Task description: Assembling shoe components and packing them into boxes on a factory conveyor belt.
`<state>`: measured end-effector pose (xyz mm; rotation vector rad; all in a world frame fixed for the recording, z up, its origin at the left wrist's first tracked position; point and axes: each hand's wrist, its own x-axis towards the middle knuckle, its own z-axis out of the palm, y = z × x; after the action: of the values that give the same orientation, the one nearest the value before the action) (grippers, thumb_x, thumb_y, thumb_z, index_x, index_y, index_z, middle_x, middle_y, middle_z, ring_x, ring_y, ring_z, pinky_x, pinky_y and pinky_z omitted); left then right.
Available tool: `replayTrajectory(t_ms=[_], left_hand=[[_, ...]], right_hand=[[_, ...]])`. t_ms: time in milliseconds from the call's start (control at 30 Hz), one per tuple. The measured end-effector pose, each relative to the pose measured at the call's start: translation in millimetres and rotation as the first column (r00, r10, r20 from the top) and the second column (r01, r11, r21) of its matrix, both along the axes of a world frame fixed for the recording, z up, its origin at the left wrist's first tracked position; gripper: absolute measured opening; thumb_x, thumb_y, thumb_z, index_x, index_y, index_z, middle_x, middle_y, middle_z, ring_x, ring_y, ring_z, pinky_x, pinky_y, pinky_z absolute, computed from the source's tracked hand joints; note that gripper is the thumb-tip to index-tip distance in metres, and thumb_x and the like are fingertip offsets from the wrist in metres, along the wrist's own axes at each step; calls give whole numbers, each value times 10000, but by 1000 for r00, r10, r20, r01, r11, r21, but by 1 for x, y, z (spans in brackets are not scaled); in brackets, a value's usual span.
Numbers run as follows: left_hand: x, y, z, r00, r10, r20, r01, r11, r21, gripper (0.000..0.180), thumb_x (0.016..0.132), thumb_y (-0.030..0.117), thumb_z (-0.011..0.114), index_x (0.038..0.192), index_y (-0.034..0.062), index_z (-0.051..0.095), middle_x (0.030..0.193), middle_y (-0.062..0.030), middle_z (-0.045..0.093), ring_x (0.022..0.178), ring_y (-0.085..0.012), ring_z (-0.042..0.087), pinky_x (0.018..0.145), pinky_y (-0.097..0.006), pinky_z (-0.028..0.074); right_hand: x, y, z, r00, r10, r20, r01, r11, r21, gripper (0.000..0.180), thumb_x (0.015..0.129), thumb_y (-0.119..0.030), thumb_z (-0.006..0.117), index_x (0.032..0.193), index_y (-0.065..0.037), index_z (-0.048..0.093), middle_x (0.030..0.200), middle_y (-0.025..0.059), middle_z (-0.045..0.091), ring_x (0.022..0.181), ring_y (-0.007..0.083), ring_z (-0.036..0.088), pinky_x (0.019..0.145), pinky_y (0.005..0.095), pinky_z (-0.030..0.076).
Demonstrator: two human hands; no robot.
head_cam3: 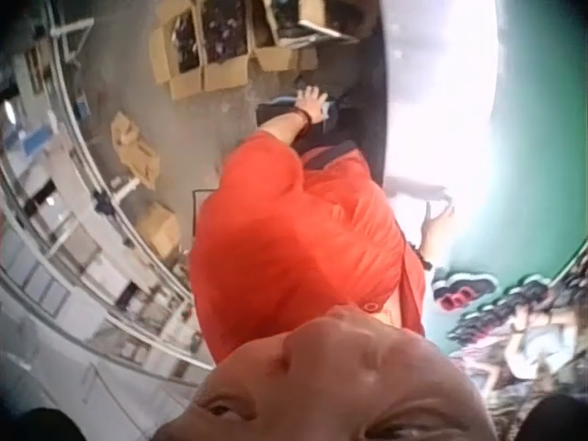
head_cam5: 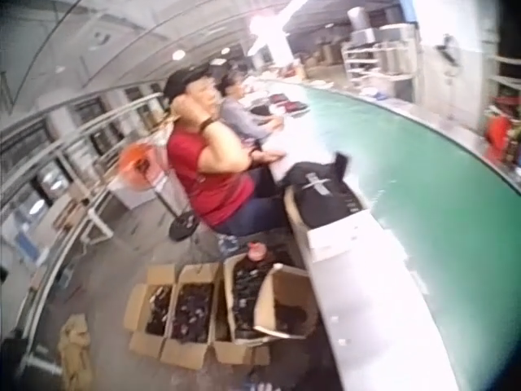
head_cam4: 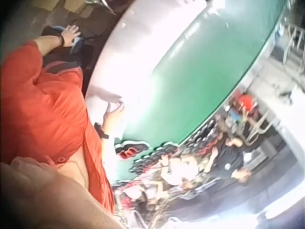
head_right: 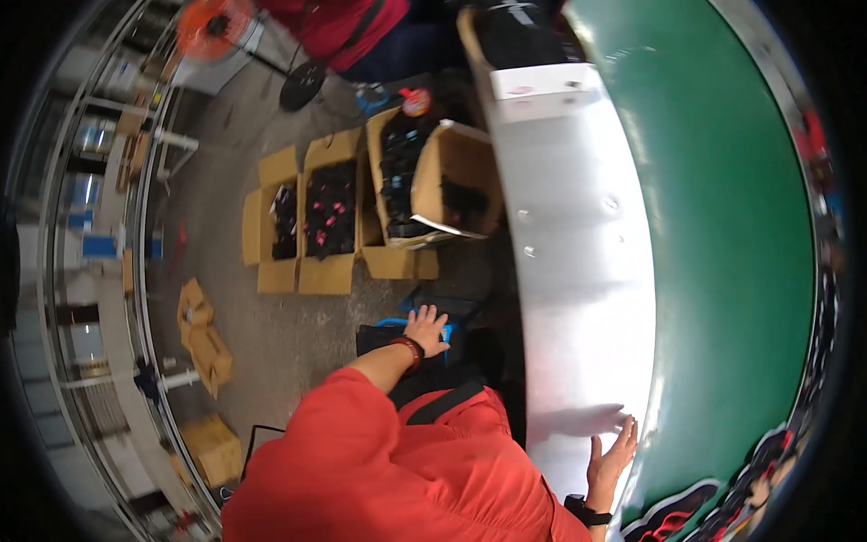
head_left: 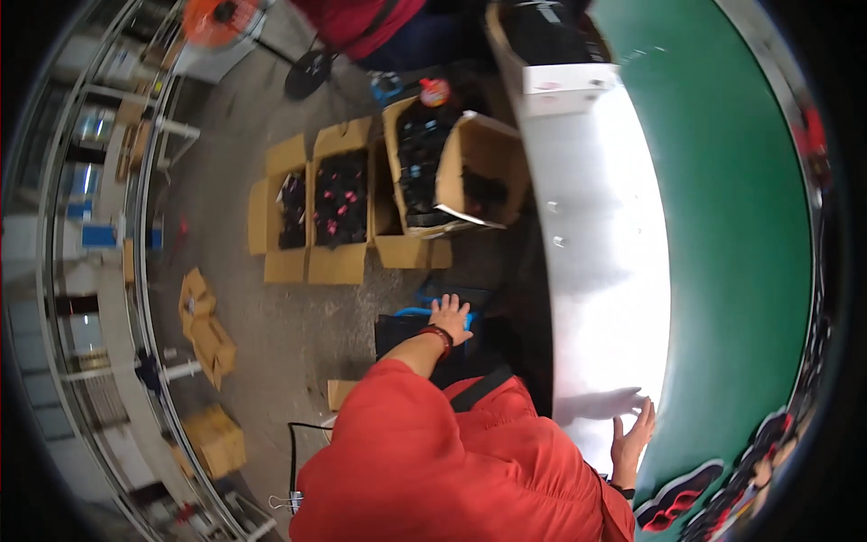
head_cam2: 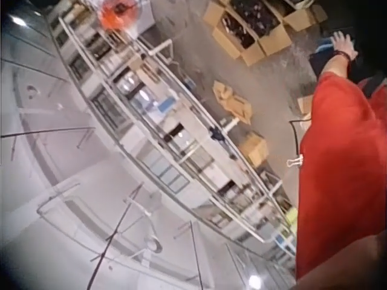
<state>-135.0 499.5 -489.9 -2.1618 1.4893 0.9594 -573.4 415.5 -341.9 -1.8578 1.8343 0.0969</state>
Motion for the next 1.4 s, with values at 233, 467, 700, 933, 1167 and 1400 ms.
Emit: replayTrajectory(t_ms=[233, 467, 700, 933, 1167, 1400], left_hand=[[23, 32, -3, 977, 212, 15, -211, 960, 186, 779, 724, 402, 731, 1383, 220, 356, 1426, -101, 337, 1346, -371, 252, 1024, -676, 184], [66, 106, -34, 908, 378, 182, -387, 922, 15, 550, 781, 266, 640, 1298, 219, 456, 1363, -64, 414, 1306, -325, 327, 982, -723, 196], [150, 162, -29, 799, 532, 280, -588, 790, 176, 669, 806, 319, 665, 1388, 260, 341, 1419, -93, 338, 1325, -359, 286, 985, -683, 255], [224, 194, -33, 641, 652, 405, -767, 568, 300, 708, 830, 348, 649, 1427, 275, 277, 1428, -106, 317, 1315, -363, 300, 951, -614, 374], [299, 256, -33, 592, 664, 457, -801, 425, 421, 682, 845, 364, 630, 1423, 245, 288, 1400, -143, 362, 1231, -360, 430, 916, -533, 441], [332, 351, -43, 464, 679, 569, -876, 255, 409, 655, 874, 375, 581, 1421, 187, 274, 1423, -117, 343, 1256, -342, 415, 941, -529, 429]], right_hand=[[80, -56, -4, 939, 196, -282, -205, 979, -4, 866, 784, -304, 678, 1465, -111, 179, 1482, 241, 119, 1351, 434, 157, 1076, 530, 189], [55, -59, -41, 874, 329, -358, -325, 943, 71, 850, 865, -457, 520, 1473, -84, 57, 1496, 269, 6, 1373, 455, 37, 1113, 514, 93], [60, -55, -50, 830, 402, -386, -424, 905, 32, 764, 918, -391, 408, 1435, 51, 58, 1461, 344, 10, 1371, 463, 15, 1122, 480, 16], [62, -57, -37, 808, 417, -416, -441, 897, 43, 803, 906, -440, 438, 1438, 35, 69, 1465, 333, 14, 1369, 471, 27, 1119, 491, 69], [72, -72, -28, 885, 287, -366, -133, 911, 391, 789, 930, -339, 444, 1418, 61, -30, 1463, 330, 14, 1364, 463, 74, 1123, 456, 129], [197, -117, -26, 514, 707, -486, -6, 569, 822, 473, 851, -392, 568, 946, 68, 621, 691, 164, 652, 575, 286, 641, 574, 397, 497]])
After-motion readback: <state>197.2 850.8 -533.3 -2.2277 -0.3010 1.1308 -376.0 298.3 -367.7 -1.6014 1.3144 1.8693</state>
